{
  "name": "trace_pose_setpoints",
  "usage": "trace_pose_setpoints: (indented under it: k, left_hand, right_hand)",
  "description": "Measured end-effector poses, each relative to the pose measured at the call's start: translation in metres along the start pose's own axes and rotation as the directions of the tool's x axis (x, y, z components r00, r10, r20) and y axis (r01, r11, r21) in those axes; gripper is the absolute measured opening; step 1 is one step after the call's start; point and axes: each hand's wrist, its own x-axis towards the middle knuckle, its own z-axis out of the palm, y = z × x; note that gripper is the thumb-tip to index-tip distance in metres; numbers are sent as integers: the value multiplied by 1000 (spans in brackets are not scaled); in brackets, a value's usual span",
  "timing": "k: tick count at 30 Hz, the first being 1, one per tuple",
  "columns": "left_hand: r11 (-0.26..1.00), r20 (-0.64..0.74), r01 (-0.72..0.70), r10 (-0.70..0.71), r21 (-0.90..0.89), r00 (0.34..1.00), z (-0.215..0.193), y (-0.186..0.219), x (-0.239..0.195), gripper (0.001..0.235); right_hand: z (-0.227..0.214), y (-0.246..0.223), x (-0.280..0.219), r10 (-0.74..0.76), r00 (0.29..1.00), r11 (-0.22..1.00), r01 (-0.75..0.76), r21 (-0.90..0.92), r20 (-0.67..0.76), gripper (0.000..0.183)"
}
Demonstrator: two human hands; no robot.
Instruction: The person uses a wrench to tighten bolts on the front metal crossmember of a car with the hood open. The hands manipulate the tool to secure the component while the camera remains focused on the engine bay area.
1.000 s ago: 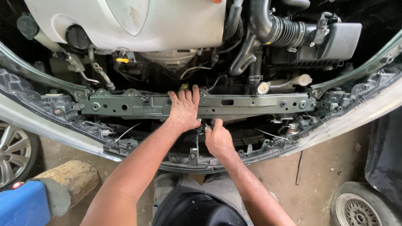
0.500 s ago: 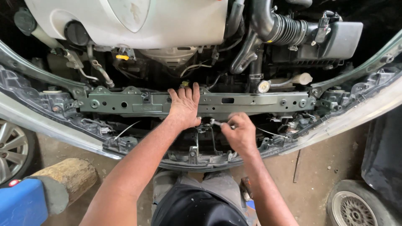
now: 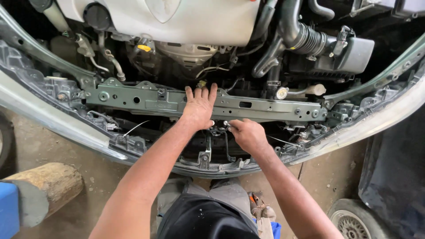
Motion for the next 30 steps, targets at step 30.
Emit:
trace_pose_setpoints:
  k: [30]
  left_hand:
    - [998,47,41,-43,49,998,-10,4,-1,142]
  right_hand:
    - [61,13,17,-30,999,976,35,-217,27,11]
